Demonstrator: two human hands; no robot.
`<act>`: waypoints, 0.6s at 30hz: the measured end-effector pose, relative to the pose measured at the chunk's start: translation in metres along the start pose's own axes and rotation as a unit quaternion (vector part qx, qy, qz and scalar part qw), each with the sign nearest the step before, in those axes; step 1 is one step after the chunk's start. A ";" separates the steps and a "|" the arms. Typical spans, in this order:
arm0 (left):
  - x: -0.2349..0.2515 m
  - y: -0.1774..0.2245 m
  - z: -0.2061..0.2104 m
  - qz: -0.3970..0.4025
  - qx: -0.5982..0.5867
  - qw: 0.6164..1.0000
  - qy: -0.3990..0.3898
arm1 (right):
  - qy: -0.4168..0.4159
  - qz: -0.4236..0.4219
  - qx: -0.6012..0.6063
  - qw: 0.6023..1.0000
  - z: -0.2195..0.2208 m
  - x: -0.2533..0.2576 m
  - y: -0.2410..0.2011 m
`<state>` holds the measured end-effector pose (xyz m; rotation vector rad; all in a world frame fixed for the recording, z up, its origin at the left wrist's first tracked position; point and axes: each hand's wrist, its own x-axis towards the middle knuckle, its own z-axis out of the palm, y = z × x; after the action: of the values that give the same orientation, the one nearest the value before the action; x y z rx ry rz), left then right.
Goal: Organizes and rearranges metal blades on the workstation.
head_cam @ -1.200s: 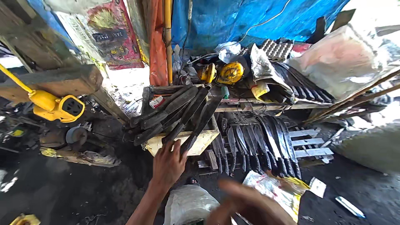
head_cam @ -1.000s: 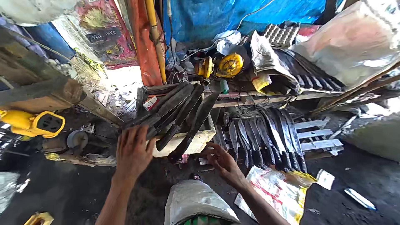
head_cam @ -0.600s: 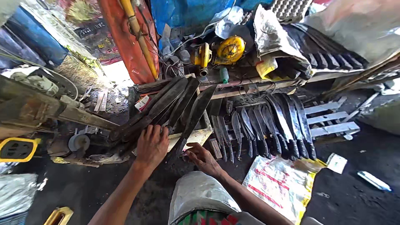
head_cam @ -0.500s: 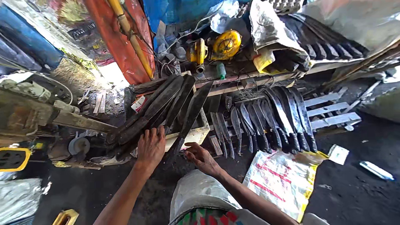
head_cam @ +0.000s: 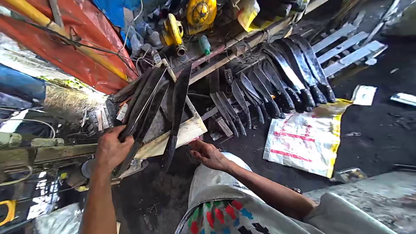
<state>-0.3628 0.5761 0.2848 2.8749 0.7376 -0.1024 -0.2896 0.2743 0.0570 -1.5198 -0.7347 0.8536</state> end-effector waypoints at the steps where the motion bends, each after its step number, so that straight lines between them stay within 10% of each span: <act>1: 0.001 -0.003 -0.002 -0.003 -0.007 1.000 0.001 | 0.000 -0.001 0.001 1.000 0.000 -0.001 0.000; 18: -0.014 -0.013 0.019 0.101 0.259 0.955 0.105 | -0.032 -0.296 -0.335 0.894 0.059 0.023 -0.114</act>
<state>-0.3817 0.5771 0.2659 3.4878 0.4996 0.0469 -0.3247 0.3385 0.1649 -1.7030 -1.5548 0.1745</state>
